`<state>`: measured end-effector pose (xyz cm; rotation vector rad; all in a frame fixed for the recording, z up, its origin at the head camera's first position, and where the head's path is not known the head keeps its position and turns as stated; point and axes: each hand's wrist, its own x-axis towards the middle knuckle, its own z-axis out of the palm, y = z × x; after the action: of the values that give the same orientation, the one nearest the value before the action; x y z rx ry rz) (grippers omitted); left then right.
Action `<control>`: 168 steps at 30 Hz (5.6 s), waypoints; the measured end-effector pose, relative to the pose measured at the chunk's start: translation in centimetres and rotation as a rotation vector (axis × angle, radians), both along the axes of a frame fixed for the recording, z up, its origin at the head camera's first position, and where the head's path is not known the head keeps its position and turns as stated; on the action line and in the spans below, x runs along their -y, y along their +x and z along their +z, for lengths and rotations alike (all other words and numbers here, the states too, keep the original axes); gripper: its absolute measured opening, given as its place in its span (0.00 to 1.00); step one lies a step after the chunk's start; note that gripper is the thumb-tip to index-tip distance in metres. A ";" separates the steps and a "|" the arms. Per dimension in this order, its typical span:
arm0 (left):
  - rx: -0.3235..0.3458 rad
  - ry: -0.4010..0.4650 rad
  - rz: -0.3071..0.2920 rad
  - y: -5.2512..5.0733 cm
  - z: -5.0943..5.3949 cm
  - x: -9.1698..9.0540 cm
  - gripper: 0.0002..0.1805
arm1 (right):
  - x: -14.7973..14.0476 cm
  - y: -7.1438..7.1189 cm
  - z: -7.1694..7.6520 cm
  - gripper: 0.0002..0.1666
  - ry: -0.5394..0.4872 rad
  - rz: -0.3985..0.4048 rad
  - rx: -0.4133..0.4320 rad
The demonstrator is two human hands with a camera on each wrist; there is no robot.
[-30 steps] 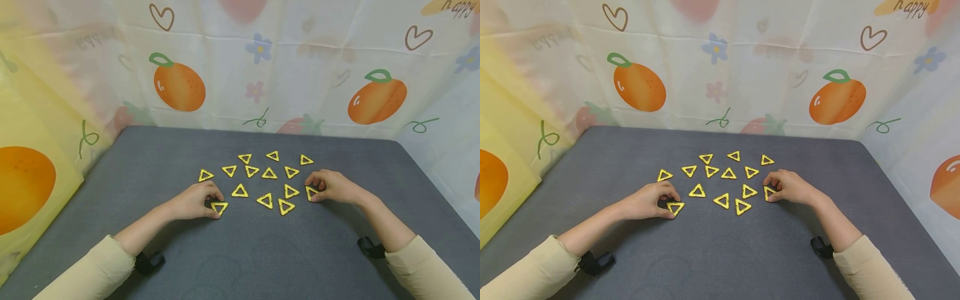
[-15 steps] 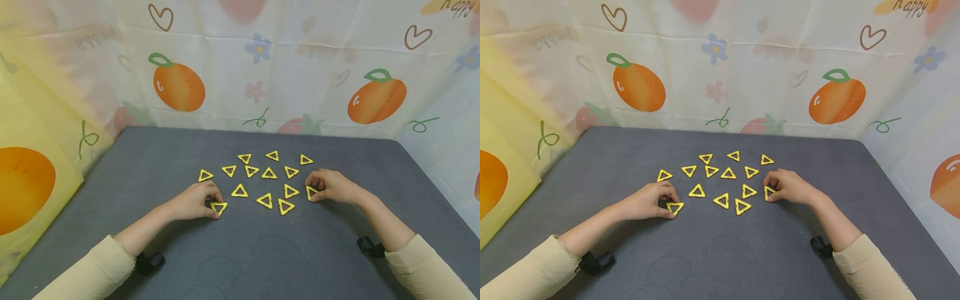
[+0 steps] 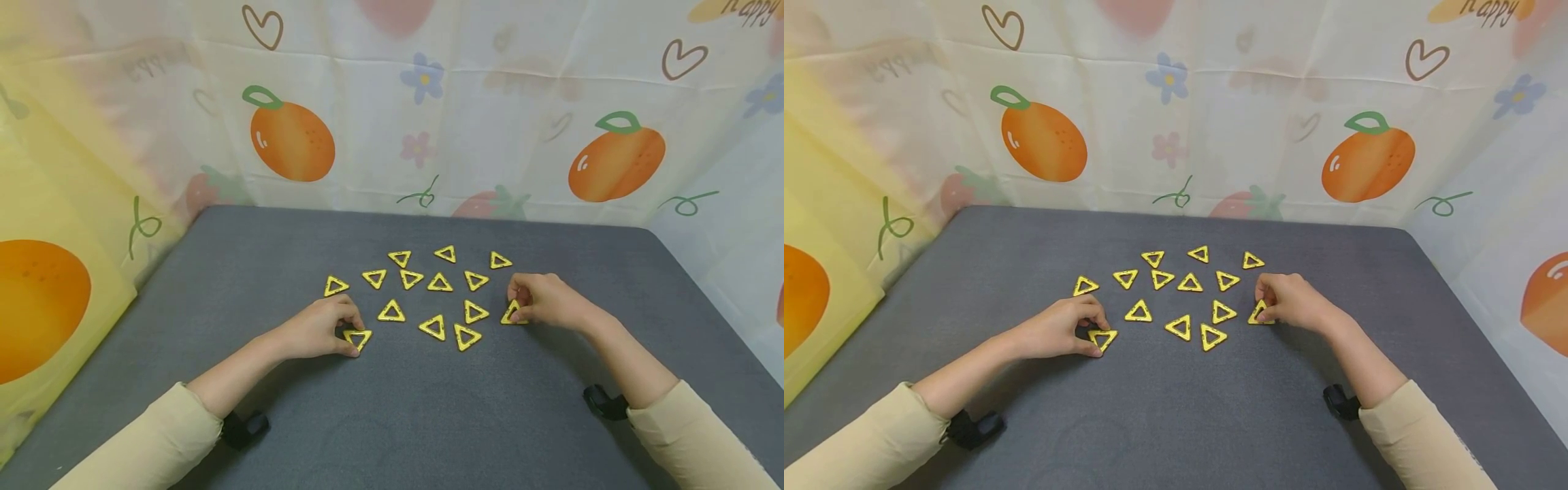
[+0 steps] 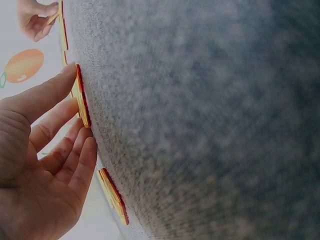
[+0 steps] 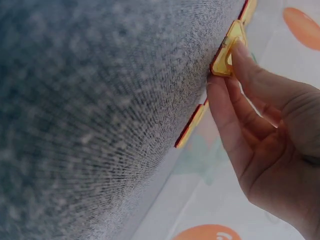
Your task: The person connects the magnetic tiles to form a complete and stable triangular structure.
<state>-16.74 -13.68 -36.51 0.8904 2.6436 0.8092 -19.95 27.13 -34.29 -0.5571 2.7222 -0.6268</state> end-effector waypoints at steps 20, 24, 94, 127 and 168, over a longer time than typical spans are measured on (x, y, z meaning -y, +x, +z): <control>0.022 -0.008 -0.019 0.0 0.0 0.2 0.15 | 2.2 1.2 1.2 0.12 -0.159 0.037 -0.026; 0.022 -0.008 -0.019 0.0 0.0 0.1 0.15 | 3.2 1.7 1.1 0.15 -0.210 0.060 -0.007; -0.033 -0.040 -0.023 0.1 -0.1 0.1 0.15 | 13.3 6.3 -2.0 0.22 -0.210 0.323 0.036; -0.063 -0.083 -0.027 0.3 0.2 -0.6 0.17 | 13.0 6.1 -1.8 0.19 -0.202 0.325 0.018; 0.229 0.175 0.006 1.9 -0.3 -5.2 0.16 | 13.2 6.3 -1.7 0.20 -0.172 0.354 -0.032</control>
<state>-14.80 -8.51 -36.79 0.7782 2.4063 1.0883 -13.67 13.89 -35.97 -1.0684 2.5192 -0.7624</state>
